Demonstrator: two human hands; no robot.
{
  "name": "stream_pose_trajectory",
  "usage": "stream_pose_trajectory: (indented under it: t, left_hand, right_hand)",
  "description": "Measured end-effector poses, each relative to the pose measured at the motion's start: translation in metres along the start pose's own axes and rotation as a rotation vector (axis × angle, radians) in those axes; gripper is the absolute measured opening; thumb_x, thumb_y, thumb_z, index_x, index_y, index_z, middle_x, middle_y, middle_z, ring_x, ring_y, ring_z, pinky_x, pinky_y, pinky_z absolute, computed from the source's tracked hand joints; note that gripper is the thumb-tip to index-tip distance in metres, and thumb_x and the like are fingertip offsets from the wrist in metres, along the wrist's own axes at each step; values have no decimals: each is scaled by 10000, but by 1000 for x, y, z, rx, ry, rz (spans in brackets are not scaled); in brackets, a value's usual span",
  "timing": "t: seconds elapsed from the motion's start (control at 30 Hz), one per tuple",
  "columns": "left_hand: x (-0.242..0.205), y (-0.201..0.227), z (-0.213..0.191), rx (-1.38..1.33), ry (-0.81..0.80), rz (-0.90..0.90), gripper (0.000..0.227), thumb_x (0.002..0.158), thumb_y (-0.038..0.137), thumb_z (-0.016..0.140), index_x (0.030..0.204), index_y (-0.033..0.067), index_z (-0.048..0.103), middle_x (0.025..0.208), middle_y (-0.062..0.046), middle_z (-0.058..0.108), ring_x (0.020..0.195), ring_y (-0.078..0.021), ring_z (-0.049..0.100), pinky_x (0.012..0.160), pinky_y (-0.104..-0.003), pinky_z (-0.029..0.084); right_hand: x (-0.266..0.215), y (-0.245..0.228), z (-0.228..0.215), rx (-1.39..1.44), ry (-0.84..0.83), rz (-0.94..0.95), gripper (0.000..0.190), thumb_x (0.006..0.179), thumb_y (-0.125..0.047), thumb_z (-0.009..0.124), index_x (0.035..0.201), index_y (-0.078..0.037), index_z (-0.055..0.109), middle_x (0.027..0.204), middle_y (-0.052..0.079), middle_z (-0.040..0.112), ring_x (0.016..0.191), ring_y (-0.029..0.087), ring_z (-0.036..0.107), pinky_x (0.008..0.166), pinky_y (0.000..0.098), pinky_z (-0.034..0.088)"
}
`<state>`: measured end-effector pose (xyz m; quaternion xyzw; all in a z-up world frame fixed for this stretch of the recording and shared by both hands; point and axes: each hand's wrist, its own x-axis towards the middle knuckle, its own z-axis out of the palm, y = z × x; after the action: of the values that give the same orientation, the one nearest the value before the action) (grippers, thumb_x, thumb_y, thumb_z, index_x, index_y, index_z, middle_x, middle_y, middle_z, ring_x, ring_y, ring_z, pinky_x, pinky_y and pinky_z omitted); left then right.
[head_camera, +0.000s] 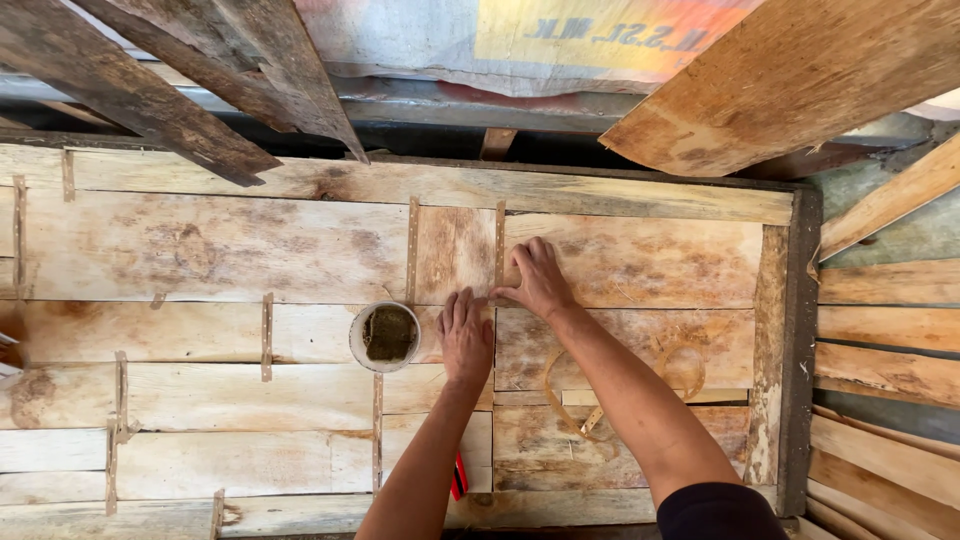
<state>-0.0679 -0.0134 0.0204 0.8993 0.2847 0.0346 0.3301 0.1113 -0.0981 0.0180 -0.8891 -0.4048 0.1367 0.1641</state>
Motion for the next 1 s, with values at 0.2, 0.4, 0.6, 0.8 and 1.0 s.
stream_pose_trajectory:
  t: [0.2, 0.4, 0.6, 0.8, 1.0]
  left_hand:
    - [-1, -11, 8, 44, -6, 48, 538, 927, 223, 627, 1408, 13, 510, 1575, -104, 420, 1489, -321, 318, 1200, -501, 241]
    - [-1, -16, 2, 46, -46, 81, 537, 964, 272, 601, 1445, 59, 498, 1587, -90, 384, 1487, -296, 287, 1195, -502, 232]
    - [23, 21, 27, 1531, -203, -584, 500, 1048, 233, 656, 1495, 29, 561, 1634, -159, 446, 1399, -341, 432, 1166, -525, 318]
    - [-10, -37, 15, 272, -52, 155, 634, 1015, 432, 460, 1588, 207, 308, 1683, -51, 157, 1549, -295, 114, 1246, -507, 124]
    - [-1, -47, 35, 466, -222, 249, 661, 961, 334, 504, 1556, 105, 329, 1691, -159, 174, 1585, -364, 114, 1207, -502, 130]
  right_hand:
    - [2, -10, -17, 11, -135, 0, 846, 526, -603, 937, 1050, -62, 553, 1114, 123, 515, 1094, 286, 501, 1053, 472, 452]
    - [0, -28, -3, 182, 5, 169, 220, 1024, -313, 696, 959, -104, 691, 997, 89, 656, 1004, 244, 594, 991, 402, 524]
    - [-25, -161, -6, 265, 12, -328, 247, 948, -260, 671, 1146, -137, 753, 1403, 129, 589, 1342, 330, 506, 1180, 539, 334]
    - [-34, -208, -15, 140, -137, -278, 419, 840, -456, 748, 1090, -122, 782, 1615, 221, 314, 1491, 514, 230, 1136, 729, 46]
    - [-48, -104, 31, 340, 221, 6, 319, 984, -131, 601, 1284, -113, 708, 1471, 150, 595, 1404, 309, 526, 1236, 436, 448]
